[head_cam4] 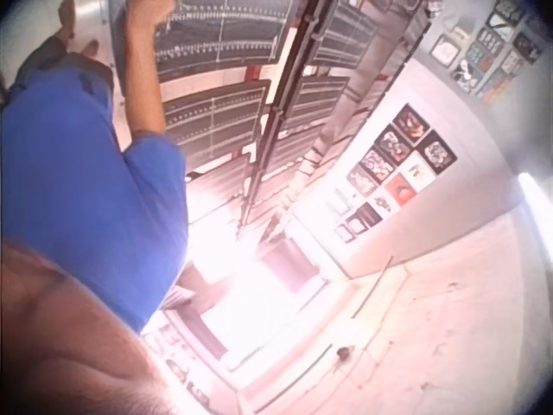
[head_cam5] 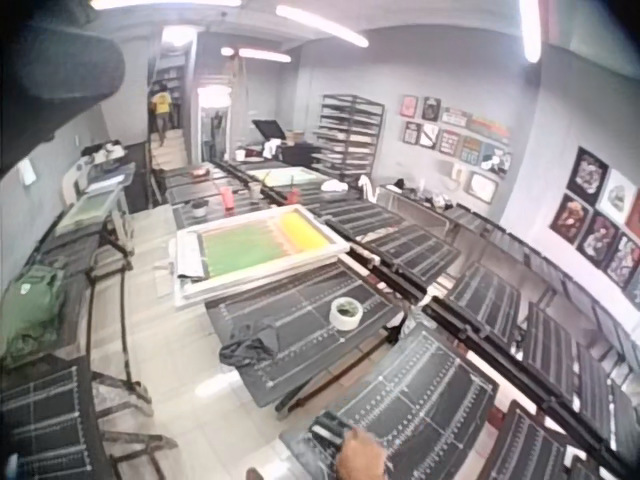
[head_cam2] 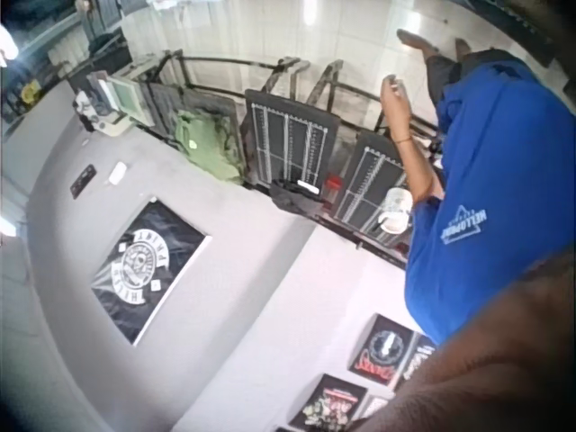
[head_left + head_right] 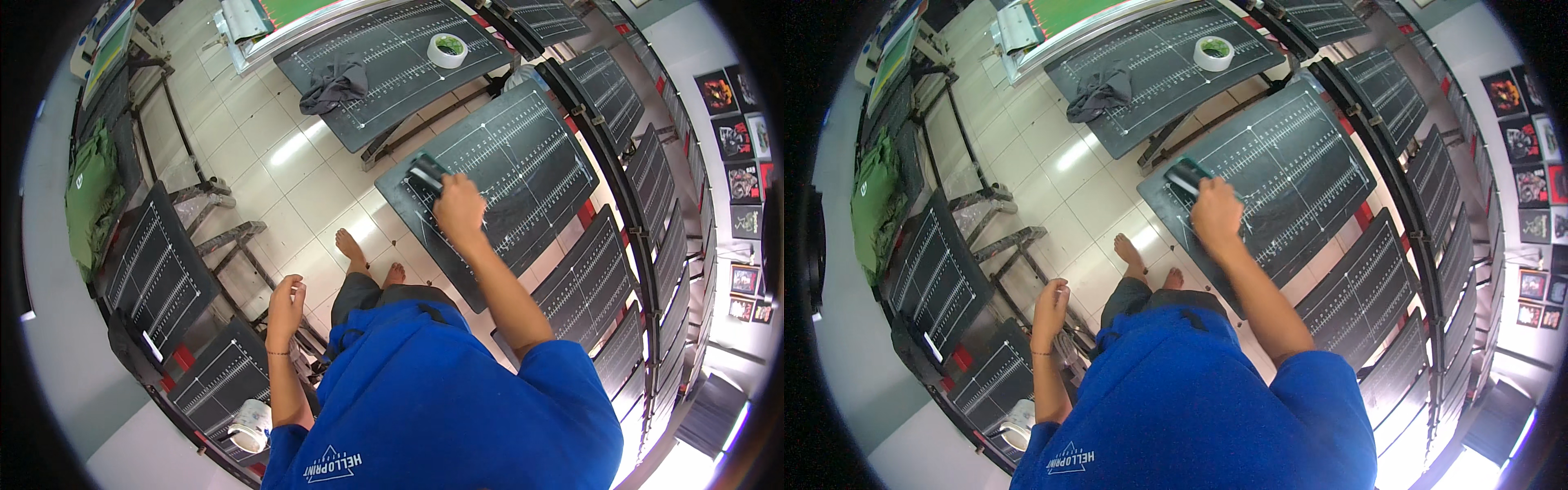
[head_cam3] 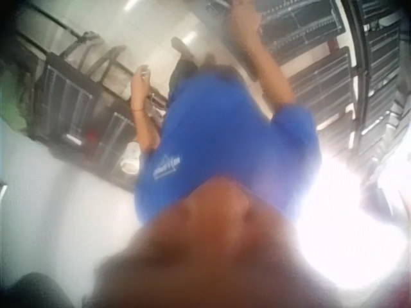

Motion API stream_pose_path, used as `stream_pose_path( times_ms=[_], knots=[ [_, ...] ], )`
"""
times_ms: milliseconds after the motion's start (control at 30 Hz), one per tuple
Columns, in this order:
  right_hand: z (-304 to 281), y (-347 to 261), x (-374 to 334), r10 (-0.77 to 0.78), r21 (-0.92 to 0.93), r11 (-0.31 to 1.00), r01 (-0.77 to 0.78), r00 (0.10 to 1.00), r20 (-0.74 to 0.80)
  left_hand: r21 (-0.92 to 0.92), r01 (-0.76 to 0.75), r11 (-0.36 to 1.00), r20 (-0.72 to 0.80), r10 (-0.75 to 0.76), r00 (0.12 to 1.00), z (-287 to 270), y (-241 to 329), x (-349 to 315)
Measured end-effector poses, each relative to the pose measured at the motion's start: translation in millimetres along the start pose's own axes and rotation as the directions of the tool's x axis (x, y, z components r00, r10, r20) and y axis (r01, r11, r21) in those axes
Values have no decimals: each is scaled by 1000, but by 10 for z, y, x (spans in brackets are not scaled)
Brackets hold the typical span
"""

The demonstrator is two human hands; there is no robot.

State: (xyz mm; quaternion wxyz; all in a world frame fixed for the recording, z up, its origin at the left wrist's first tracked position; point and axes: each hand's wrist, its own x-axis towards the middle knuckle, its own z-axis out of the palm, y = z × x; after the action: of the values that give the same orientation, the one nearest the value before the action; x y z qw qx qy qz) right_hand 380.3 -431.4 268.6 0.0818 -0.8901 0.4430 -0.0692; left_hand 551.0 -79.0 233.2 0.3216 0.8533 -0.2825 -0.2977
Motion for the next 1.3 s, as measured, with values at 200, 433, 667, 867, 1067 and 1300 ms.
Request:
stream_pose_path(
  times_ms=[200,433,667,867,1067,1300],
  knots=[
    [134,-141,-267,-275,48,960,277,961,-39,-95,-15,995,127,27,992,335,-92,0],
    [-391,763,-752,-403,124,911,393,913,68,-152,59,987,109,-43,993,508,-469,-291],
    [-437,1188,-1279,-476,58,879,473,871,119,-182,157,971,83,-144,986,691,-680,-561],
    [-98,443,-561,-521,62,852,520,853,4,-150,72,986,125,-53,991,739,-473,-357],
    [-6,269,-188,-536,89,839,537,844,-35,-293,154,944,114,-125,986,934,-858,-202],
    [-340,789,-1050,-461,55,887,458,879,119,-527,430,733,105,-447,889,1209,-1606,-834]
  ],
)
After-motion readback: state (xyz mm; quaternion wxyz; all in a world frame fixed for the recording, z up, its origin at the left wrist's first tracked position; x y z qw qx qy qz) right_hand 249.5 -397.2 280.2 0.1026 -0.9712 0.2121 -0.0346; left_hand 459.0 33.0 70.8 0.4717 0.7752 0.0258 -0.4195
